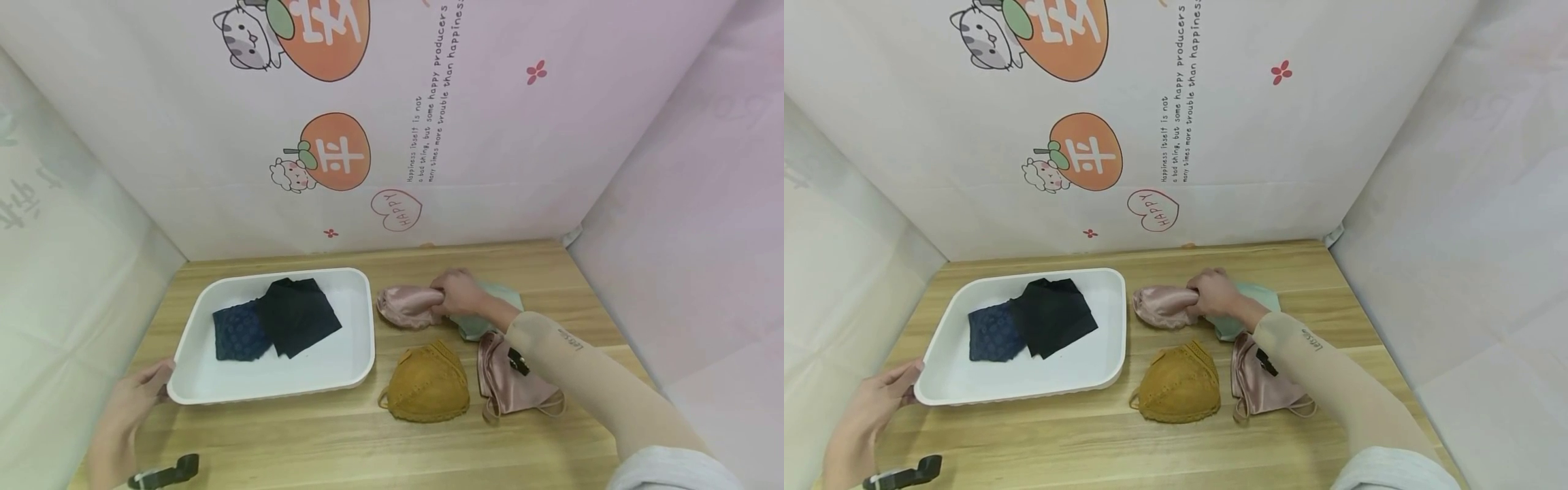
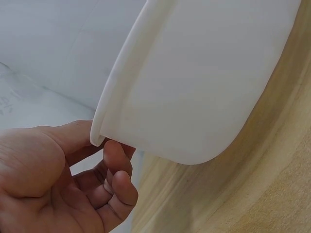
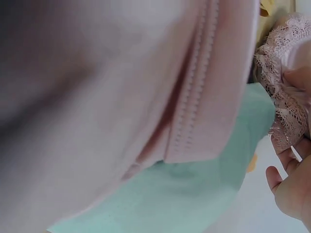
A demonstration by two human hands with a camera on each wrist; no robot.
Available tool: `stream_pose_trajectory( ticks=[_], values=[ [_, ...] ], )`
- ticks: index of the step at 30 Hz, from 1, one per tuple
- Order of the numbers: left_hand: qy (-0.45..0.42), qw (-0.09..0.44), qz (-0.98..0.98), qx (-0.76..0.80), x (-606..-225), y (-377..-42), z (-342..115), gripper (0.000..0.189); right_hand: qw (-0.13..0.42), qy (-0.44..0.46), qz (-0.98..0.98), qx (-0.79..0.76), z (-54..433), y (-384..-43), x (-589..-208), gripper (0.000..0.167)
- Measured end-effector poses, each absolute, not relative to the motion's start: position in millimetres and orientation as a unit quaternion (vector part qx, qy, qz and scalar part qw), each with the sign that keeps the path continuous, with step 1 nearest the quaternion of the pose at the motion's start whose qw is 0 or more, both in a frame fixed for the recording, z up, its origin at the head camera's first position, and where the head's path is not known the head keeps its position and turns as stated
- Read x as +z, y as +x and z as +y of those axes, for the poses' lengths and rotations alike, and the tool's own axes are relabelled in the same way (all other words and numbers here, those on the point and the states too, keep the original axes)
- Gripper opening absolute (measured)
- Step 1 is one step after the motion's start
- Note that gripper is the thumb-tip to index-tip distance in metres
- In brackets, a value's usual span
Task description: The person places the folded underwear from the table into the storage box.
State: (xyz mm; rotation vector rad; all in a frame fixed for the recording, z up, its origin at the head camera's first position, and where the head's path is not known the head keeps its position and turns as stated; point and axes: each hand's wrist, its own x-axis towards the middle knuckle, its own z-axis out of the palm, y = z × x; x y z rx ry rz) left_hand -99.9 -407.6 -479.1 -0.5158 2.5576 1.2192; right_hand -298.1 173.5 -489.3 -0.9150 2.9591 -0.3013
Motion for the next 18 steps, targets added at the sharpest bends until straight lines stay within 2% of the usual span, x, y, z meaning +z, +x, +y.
stream_pose_trajectory(
  ticks=[9,18],
  values=[
    [-0.172,0.127,0.882,0.42,-480.0,-99.1,-407.2,0.078,0.006,-0.29,0.947,-0.136,175.7,-303.2,-475.6,0.018],
    [-0.177,0.125,0.882,0.419,-480.2,-100.9,-407.9,0.078,-0.002,-0.276,0.95,-0.146,178.2,-308.8,-467.4,0.02]
  ],
)
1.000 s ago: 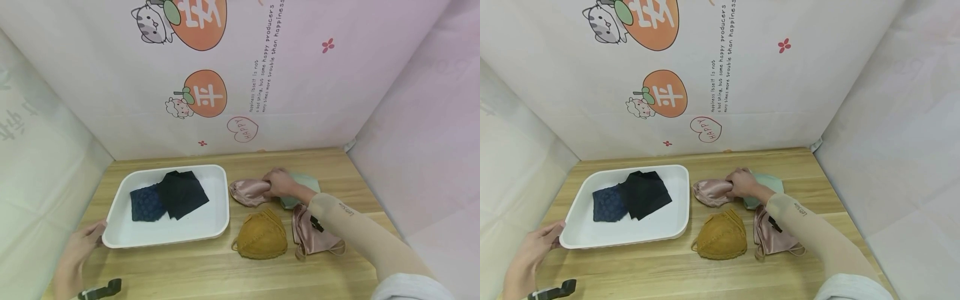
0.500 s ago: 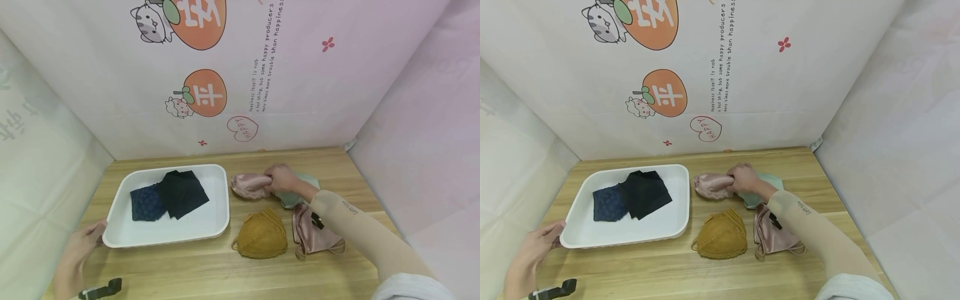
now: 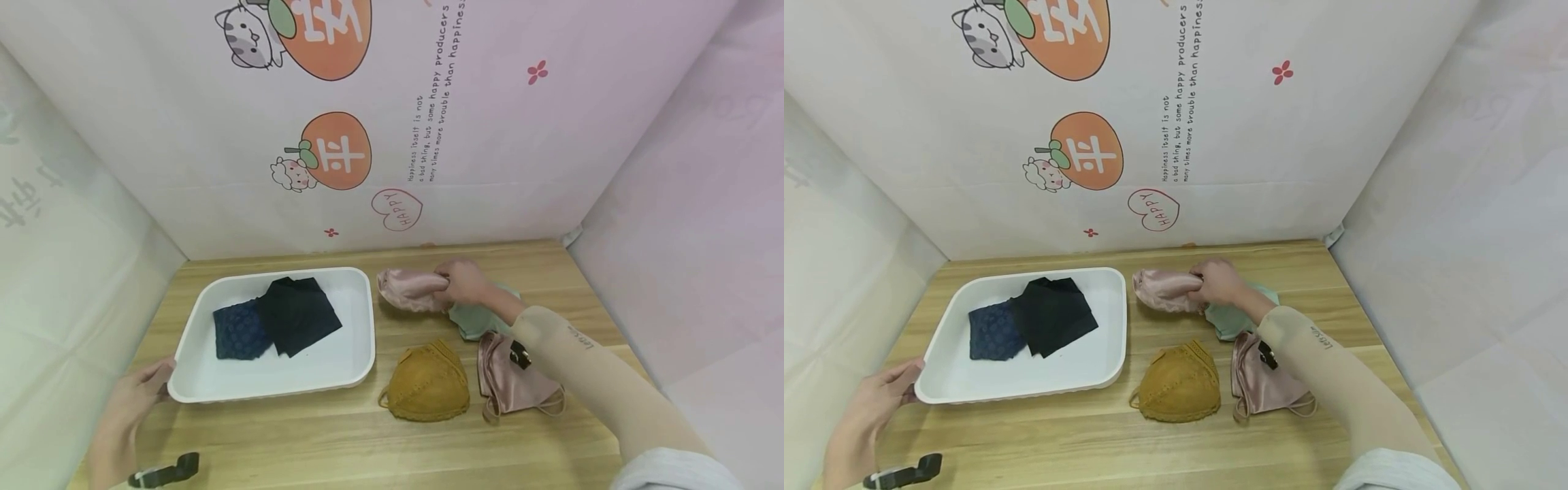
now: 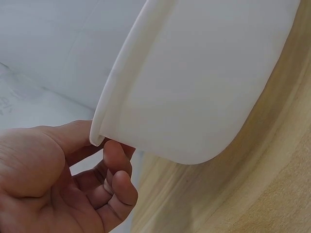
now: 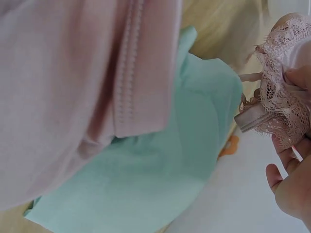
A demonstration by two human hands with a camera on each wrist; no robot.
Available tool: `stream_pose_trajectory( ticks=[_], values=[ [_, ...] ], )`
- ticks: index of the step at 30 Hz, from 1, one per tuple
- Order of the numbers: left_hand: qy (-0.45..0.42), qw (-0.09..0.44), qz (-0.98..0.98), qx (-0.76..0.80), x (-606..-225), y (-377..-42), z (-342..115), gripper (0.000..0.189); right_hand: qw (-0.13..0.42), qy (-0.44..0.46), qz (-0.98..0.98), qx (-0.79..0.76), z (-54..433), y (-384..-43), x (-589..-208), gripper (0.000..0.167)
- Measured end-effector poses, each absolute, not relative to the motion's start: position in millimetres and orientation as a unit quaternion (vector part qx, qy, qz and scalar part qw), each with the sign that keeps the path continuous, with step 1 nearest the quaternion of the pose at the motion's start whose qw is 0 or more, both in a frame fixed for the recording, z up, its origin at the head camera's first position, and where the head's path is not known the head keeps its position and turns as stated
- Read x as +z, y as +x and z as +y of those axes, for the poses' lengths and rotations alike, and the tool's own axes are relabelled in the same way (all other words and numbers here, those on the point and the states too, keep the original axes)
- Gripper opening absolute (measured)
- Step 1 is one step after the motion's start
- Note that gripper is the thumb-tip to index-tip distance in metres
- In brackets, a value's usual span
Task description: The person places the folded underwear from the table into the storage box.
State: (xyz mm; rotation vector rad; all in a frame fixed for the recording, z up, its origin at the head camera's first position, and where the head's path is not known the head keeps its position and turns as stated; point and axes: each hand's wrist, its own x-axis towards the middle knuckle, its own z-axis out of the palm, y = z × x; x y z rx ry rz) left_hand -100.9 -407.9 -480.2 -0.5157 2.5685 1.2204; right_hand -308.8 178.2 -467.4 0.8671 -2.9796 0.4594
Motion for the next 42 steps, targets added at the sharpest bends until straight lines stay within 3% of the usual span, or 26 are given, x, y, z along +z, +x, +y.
stream_pose_trajectory(
  ticks=[25,33,38,42],
  values=[
    [-0.17,0.131,0.882,0.42,-479.1,-99.1,-408.3,0.079,0.029,0.264,-0.946,0.187,179.2,-312.0,-432.2,0.022],
    [-0.177,0.144,0.873,0.431,-478.1,-98.9,-409.3,0.081,0.043,0.27,-0.944,0.183,173.3,-310.7,-419.3,0.029],
    [-0.176,0.14,0.872,0.434,-478.6,-98.6,-408.9,0.081,0.04,0.27,-0.945,0.179,168.7,-310.7,-412.7,0.05],
    [-0.177,0.137,0.871,0.437,-479.6,-98.3,-408.4,0.081,0.037,0.272,-0.945,0.18,165.0,-311.8,-409.1,0.045]
  ],
)
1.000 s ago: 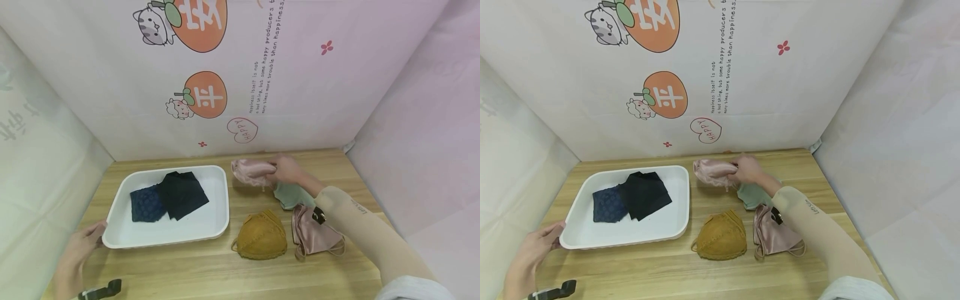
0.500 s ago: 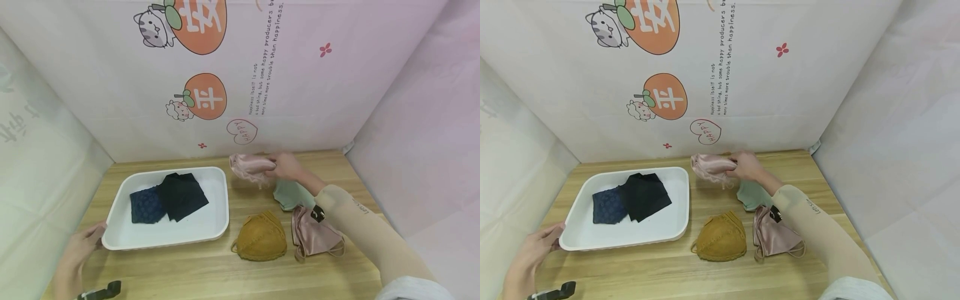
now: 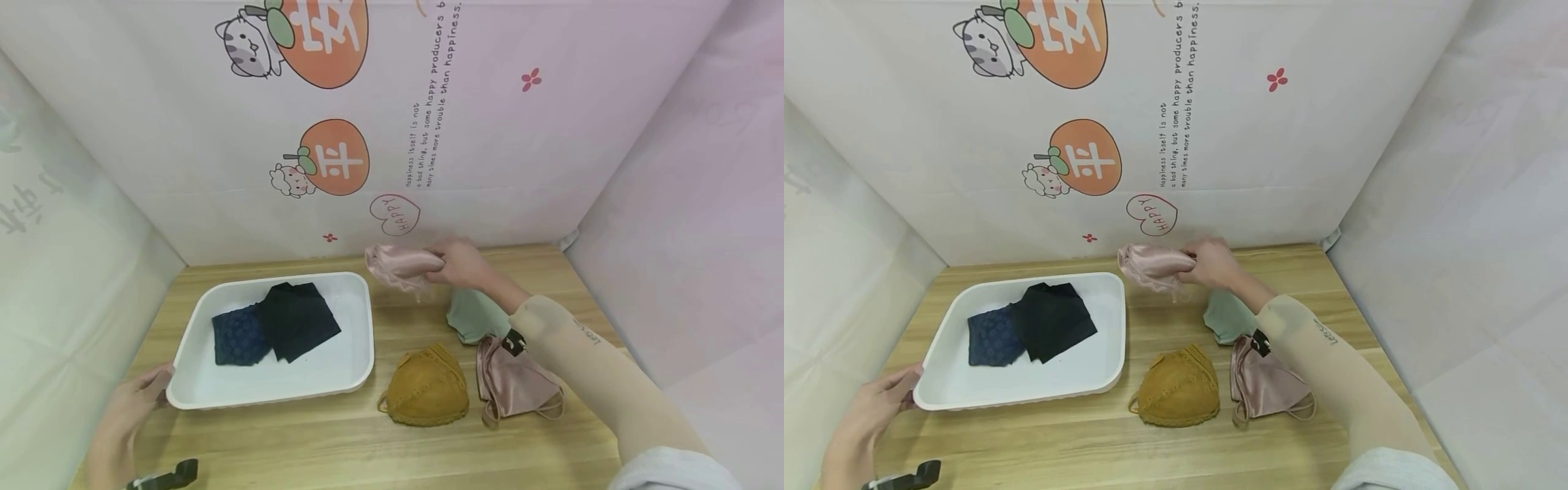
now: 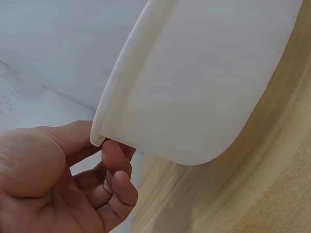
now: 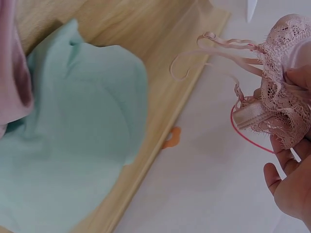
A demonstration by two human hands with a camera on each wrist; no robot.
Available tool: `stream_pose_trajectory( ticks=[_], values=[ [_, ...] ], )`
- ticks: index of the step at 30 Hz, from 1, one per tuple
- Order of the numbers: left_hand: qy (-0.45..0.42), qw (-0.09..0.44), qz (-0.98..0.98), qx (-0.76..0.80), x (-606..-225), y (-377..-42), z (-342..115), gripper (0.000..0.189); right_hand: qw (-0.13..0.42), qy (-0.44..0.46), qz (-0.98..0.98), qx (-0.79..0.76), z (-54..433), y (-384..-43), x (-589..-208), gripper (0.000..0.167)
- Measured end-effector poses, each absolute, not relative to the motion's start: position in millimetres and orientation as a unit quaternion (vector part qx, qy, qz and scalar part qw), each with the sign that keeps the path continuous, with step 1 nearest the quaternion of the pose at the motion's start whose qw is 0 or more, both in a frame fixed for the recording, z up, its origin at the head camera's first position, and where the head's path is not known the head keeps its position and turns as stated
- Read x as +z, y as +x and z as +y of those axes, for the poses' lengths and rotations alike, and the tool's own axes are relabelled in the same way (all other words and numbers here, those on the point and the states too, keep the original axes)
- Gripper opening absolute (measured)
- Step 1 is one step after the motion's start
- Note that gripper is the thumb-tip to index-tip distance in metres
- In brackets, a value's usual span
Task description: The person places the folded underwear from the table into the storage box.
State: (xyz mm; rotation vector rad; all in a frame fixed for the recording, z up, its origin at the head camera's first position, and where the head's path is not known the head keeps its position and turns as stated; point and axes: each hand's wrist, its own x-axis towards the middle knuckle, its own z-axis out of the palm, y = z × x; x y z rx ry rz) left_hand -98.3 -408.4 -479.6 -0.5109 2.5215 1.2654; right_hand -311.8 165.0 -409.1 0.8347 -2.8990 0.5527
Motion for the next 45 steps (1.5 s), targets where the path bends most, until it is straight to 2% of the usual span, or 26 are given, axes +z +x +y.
stream_pose_trajectory(
  ticks=[6,12,25,33,38,45],
  values=[
    [-0.179,0.131,0.868,0.444,-479.1,-97.6,-407.4,0.08,0.038,0.276,-0.944,0.179,155.3,-312.6,-401.4,0.032],
    [-0.183,0.129,0.866,0.446,-477.4,-97.0,-405.1,0.08,0.047,0.29,-0.939,0.179,144.7,-311.1,-393.2,0.028],
    [-0.177,0.128,0.875,0.432,-476.8,-100.5,-405.9,0.08,0.062,0.329,-0.922,0.192,119.1,-311.5,-377.8,0.027],
    [-0.182,0.113,0.868,0.449,-479.0,-102.6,-404.5,0.069,0.071,0.337,-0.921,0.182,105.8,-309.9,-368.6,0.031],
    [-0.18,0.117,0.869,0.446,-480.0,-101.5,-406.2,0.073,0.076,0.345,-0.917,0.183,98.7,-308.6,-363.4,0.028],
    [-0.176,0.123,0.875,0.433,-481.6,-97.9,-407.0,0.074,0.071,0.353,-0.914,0.188,87.7,-306.6,-361.8,0.037]
  ],
)
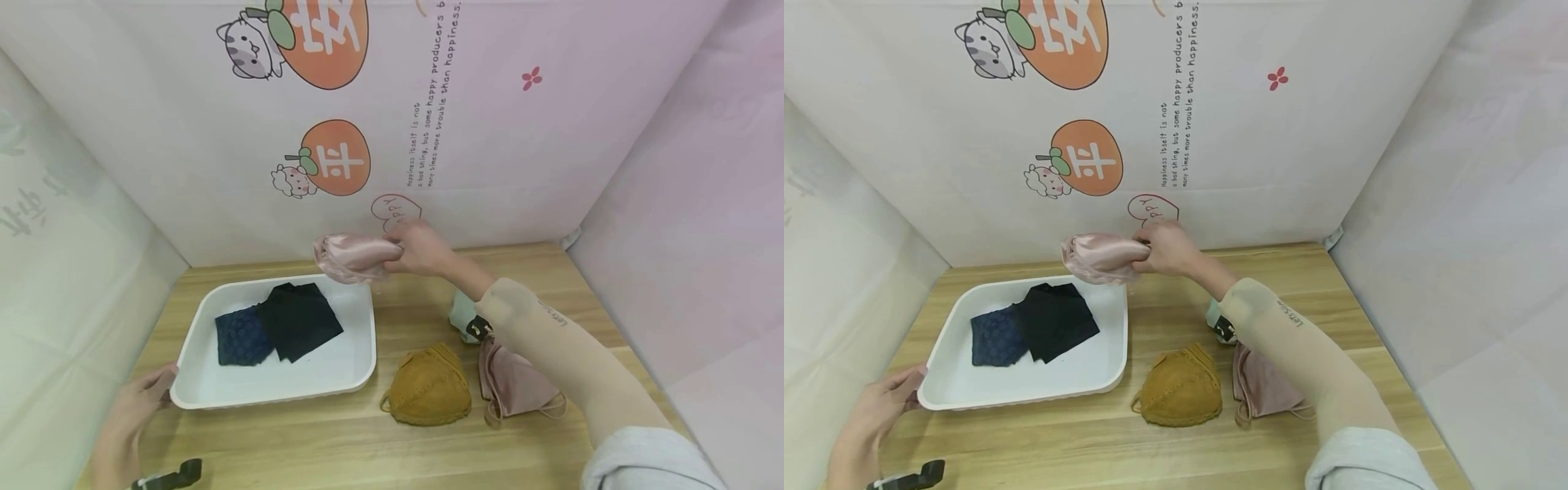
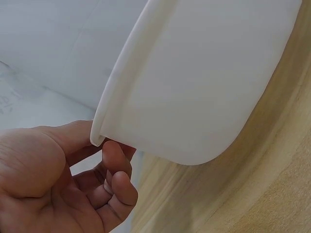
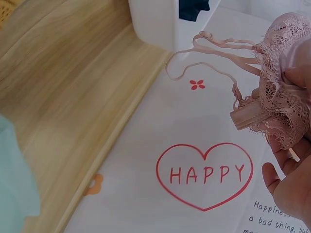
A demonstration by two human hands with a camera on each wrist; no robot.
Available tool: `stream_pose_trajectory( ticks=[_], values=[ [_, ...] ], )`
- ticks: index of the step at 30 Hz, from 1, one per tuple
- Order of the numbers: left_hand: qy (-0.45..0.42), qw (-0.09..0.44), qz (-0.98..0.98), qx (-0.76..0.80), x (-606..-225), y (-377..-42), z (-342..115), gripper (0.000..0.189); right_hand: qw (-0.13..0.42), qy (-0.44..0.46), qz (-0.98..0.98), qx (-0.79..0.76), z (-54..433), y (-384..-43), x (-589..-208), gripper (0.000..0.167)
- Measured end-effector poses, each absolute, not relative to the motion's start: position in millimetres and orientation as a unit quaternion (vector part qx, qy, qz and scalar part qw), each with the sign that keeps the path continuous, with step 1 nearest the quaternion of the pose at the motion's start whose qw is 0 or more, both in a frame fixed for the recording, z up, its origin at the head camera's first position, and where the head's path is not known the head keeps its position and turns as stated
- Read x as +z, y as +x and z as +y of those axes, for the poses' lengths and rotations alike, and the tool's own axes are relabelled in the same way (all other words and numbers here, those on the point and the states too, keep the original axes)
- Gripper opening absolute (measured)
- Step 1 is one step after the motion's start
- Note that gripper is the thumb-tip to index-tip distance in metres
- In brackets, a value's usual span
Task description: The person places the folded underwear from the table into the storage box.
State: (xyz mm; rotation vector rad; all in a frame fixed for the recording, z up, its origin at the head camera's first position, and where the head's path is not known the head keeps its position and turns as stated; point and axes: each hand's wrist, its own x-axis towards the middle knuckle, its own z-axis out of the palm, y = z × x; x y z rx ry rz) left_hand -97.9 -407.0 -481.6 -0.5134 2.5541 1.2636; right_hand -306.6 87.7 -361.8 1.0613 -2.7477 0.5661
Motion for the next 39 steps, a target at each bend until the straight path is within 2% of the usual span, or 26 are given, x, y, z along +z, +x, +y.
stream_pose_trajectory(
  ticks=[20,27,33,39],
  values=[
    [-0.177,0.123,0.879,0.426,-480.2,-98.0,-406.8,0.073,0.046,0.388,-0.898,0.201,48.5,-301.9,-360.0,0.036],
    [-0.172,0.122,0.874,0.437,-482.4,-98.6,-407.9,0.073,0.06,0.399,-0.897,0.178,32.2,-301.6,-361.9,0.038],
    [-0.171,0.118,0.875,0.438,-483.0,-98.5,-407.7,0.073,0.034,0.394,-0.899,0.186,22.7,-301.6,-369.6,0.038],
    [-0.167,0.119,0.877,0.435,-482.0,-98.6,-407.6,0.074,0.031,0.393,-0.901,0.183,17.1,-303.1,-379.2,0.035]
  ],
)
